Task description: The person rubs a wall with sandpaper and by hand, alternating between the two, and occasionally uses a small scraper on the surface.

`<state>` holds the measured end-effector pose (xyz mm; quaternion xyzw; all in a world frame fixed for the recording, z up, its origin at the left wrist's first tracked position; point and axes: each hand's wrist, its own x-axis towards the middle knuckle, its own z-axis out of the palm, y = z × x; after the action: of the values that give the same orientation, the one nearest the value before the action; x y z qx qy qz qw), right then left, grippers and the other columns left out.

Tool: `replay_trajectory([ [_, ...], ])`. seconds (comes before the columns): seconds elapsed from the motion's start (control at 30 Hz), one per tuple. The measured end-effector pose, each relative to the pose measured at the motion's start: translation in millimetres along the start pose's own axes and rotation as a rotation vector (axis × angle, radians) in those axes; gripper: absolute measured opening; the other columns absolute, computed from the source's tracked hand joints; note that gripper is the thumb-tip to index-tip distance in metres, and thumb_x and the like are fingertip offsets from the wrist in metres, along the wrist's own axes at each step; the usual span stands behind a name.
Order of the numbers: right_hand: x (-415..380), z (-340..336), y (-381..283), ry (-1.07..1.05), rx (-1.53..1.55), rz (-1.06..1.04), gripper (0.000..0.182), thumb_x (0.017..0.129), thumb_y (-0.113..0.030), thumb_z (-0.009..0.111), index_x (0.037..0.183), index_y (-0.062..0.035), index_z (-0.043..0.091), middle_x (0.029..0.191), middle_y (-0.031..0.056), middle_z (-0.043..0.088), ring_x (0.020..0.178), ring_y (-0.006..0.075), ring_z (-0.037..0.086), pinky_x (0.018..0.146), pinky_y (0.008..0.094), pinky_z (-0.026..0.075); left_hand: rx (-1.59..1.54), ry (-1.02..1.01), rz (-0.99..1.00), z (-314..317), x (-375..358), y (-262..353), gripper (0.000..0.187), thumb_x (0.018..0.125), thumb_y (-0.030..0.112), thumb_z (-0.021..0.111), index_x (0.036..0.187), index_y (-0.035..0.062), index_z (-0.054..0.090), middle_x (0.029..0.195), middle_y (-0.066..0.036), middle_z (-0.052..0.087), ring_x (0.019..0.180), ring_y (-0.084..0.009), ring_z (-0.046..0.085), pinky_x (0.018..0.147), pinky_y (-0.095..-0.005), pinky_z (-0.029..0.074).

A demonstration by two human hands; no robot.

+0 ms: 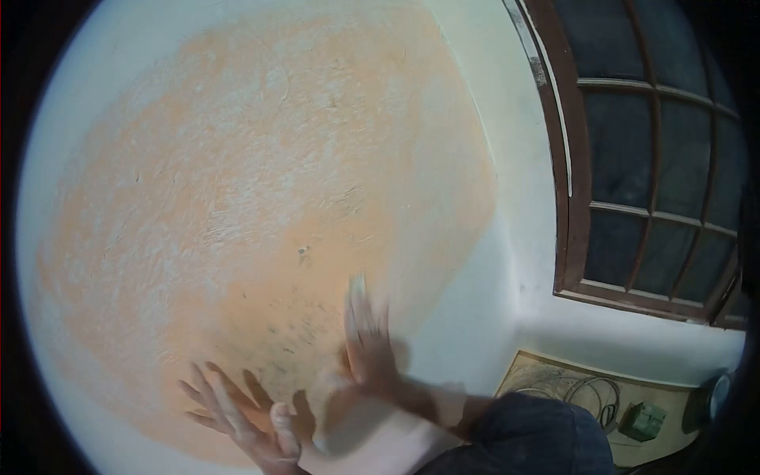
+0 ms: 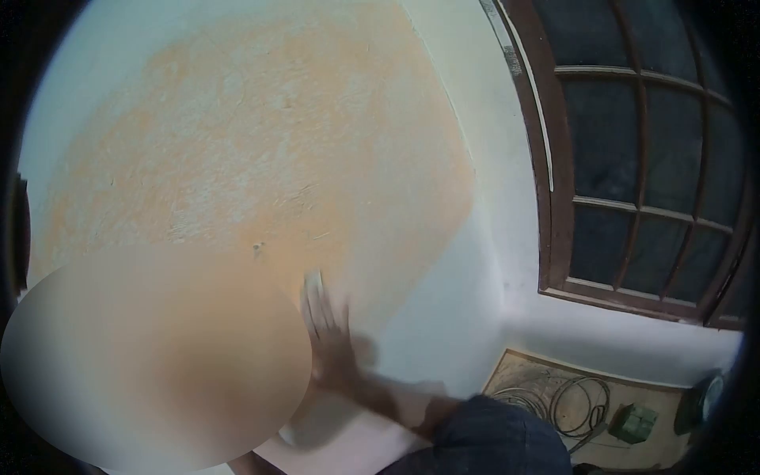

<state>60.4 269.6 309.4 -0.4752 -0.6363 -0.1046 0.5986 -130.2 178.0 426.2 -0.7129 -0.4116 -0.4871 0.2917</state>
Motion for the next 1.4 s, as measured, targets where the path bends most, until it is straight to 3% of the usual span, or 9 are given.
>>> replay_trajectory([
  [0.13, 26.8, -12.6, 18.3, -0.021, -0.065, -0.002, 0.116, 0.093, -0.066, 0.061, 0.166, 0.0112, 0.014, 0.174, 0.0336, 0.017, 0.163, 0.0485, 0.015, 0.127, 0.0714, 0.004, 0.156, -0.050, 0.134, 6.9, -19.0, -16.5, 0.074, 0.099, 0.062, 0.058, 0.159, 0.0184, 0.053, 0.169, -0.032, 0.034, 0.161, -0.0576, 0.007, 0.122, -0.0720, -0.017],
  [0.3, 129.1, -53.4, 88.3, 0.322, -0.007, 0.124, 0.102, 0.099, -0.039, 0.069, 0.170, 0.0026, 0.009, 0.177, 0.0276, 0.012, 0.166, 0.0411, 0.008, 0.130, 0.0638, 0.001, 0.049, 0.036, 0.181, -19.8, -26.4, -25.9, 0.069, 0.101, 0.057, 0.054, 0.153, 0.0114, 0.060, 0.171, -0.028, 0.035, 0.162, -0.0551, 0.009, 0.120, -0.0760, -0.013],
  [0.43, 33.4, -17.9, 55.6, 0.245, -0.050, 0.164, 0.101, 0.102, -0.044, 0.062, 0.171, 0.0023, 0.005, 0.178, 0.0281, 0.009, 0.166, 0.0419, 0.007, 0.128, 0.0671, 0.008, -0.038, 0.079, 0.180, 6.7, -34.2, -17.9, 0.064, 0.106, 0.058, 0.047, 0.148, 0.0123, 0.064, 0.168, -0.031, 0.037, 0.160, -0.0578, 0.012, 0.120, -0.0795, -0.006],
  [0.53, -63.7, 15.6, 67.3, -0.063, -0.019, 0.182, 0.127, 0.093, -0.078, 0.056, 0.167, 0.0104, 0.002, 0.175, 0.0342, 0.006, 0.164, 0.0486, 0.003, 0.128, 0.0679, 0.000, -0.141, 0.140, 0.316, 27.6, -56.9, -34.1, 0.060, 0.102, 0.067, 0.051, 0.135, 0.0227, 0.076, 0.166, -0.037, 0.035, 0.159, -0.0614, 0.005, 0.119, -0.0803, -0.008],
  [0.67, 16.8, -45.7, 86.5, 0.091, -0.065, 0.411, 0.086, 0.110, -0.044, 0.046, 0.171, -0.0005, 0.003, 0.180, 0.0222, 0.005, 0.166, 0.0391, 0.007, 0.129, 0.0655, 0.005, -0.147, 0.097, 0.257, 20.0, -55.0, -21.1, 0.055, 0.102, 0.067, 0.052, 0.129, 0.0276, 0.079, 0.166, -0.037, 0.035, 0.159, -0.0628, 0.004, 0.119, -0.0815, -0.006],
  [0.83, 86.7, -87.7, 176.3, 0.318, 0.275, 0.553, 0.079, 0.113, -0.039, 0.042, 0.173, -0.0059, 0.002, 0.180, 0.0202, 0.007, 0.167, 0.0360, 0.001, 0.132, 0.0580, 0.000, -0.292, 0.011, 0.378, 38.9, -44.4, 1.6, 0.054, 0.100, 0.068, 0.055, 0.136, 0.0324, 0.074, 0.165, -0.038, 0.037, 0.159, -0.0629, 0.004, 0.118, -0.0815, -0.008],
  [1.0, -52.3, -22.6, 117.6, 0.184, 0.051, 0.355, 0.094, 0.105, -0.042, 0.054, 0.171, 0.0000, 0.000, 0.178, 0.0289, 0.005, 0.165, 0.0467, 0.003, 0.130, 0.0619, 0.004, -0.251, 0.077, 0.422, 56.0, -41.8, 10.0, 0.049, 0.106, 0.054, 0.051, 0.135, 0.0216, 0.072, 0.164, -0.036, 0.040, 0.159, -0.0609, 0.014, 0.121, -0.0796, 0.000],
  [1.3, 135.7, -139.2, 285.2, 0.335, 0.019, 0.497, 0.082, 0.111, -0.038, 0.046, 0.169, 0.0046, 0.006, 0.177, 0.0280, 0.009, 0.165, 0.0414, 0.010, 0.134, 0.0475, 0.008, -0.313, 0.103, 0.462, 63.1, -24.6, 40.9, 0.048, 0.103, 0.045, 0.055, 0.134, 0.0115, 0.068, 0.155, -0.030, 0.053, 0.153, -0.0602, 0.030, 0.122, -0.0772, 0.013],
  [1.4, 113.2, -120.6, 304.9, 0.350, 0.019, 0.379, 0.078, 0.110, -0.032, 0.049, 0.170, 0.0026, 0.012, 0.177, 0.0271, 0.014, 0.165, 0.0405, 0.013, 0.134, 0.0445, 0.010, -0.355, 0.165, 0.337, 73.0, -30.3, 76.0, 0.048, 0.108, 0.047, 0.056, 0.125, 0.0064, 0.075, 0.136, -0.024, 0.070, 0.132, -0.0492, 0.061, 0.124, -0.0695, 0.028],
])
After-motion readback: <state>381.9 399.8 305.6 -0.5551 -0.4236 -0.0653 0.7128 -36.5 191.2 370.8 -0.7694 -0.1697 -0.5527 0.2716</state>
